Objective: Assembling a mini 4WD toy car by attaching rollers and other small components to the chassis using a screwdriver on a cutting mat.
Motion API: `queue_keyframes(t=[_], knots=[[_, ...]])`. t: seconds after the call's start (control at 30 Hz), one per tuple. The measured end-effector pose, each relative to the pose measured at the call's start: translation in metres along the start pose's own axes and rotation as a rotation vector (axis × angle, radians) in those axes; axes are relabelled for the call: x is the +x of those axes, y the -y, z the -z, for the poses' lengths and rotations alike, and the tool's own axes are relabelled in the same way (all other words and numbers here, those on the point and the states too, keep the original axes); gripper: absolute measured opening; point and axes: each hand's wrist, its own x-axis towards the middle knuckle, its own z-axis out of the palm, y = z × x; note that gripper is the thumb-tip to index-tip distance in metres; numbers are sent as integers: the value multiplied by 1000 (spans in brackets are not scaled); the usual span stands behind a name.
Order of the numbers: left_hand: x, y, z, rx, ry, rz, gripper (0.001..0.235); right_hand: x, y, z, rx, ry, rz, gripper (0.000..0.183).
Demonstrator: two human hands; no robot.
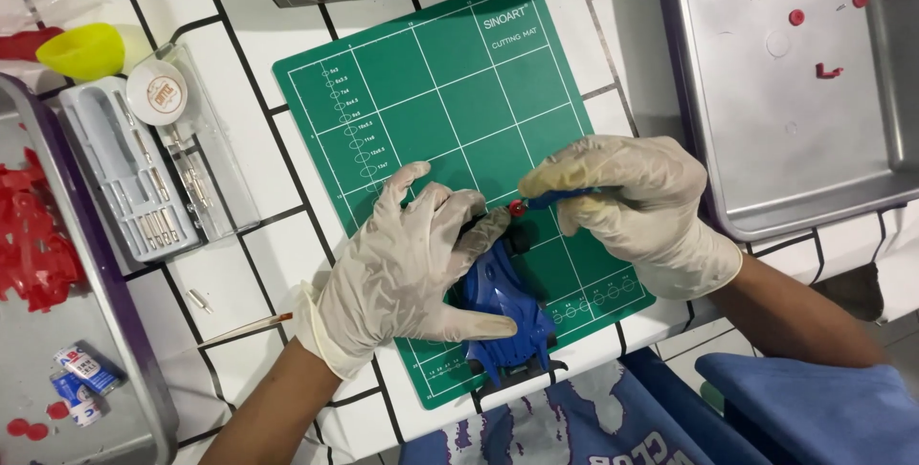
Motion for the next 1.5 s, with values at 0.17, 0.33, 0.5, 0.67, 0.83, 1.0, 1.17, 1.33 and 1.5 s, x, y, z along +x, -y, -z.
queue_keyframes(t=[0.17,0.33,0.5,0.67,0.83,1.0,1.17,1.33,1.5], knots=[[2,-1,1,-20,31,33,108,1,-8,-6,80,-110,-49,20],[1,1,1,0,5,2,96,-10,-10,-2,88,-100,-8,28],[4,-1,4,-21,-31,-5,91,2,0,2,5,48,-25,22],[0,-2,-2,-37,12,78,127,6,-7,2,-22,19,45,18],[1,-1,0,-32,-47,41,123,1,-9,4,110,-7,61,35],[5,-1,4,-52,61,45,98,4,-8,-2,248,9,-36,29],[5,-1,5,-36,72,25,100,10,6,-8,116,-36,-156,18],[5,1,5,-86,-70,-6,86,-3,-1,4,170,15,-77,27],[5,-2,3,-100,70,96,93,2,-7,0,87,-23,-38,22]])
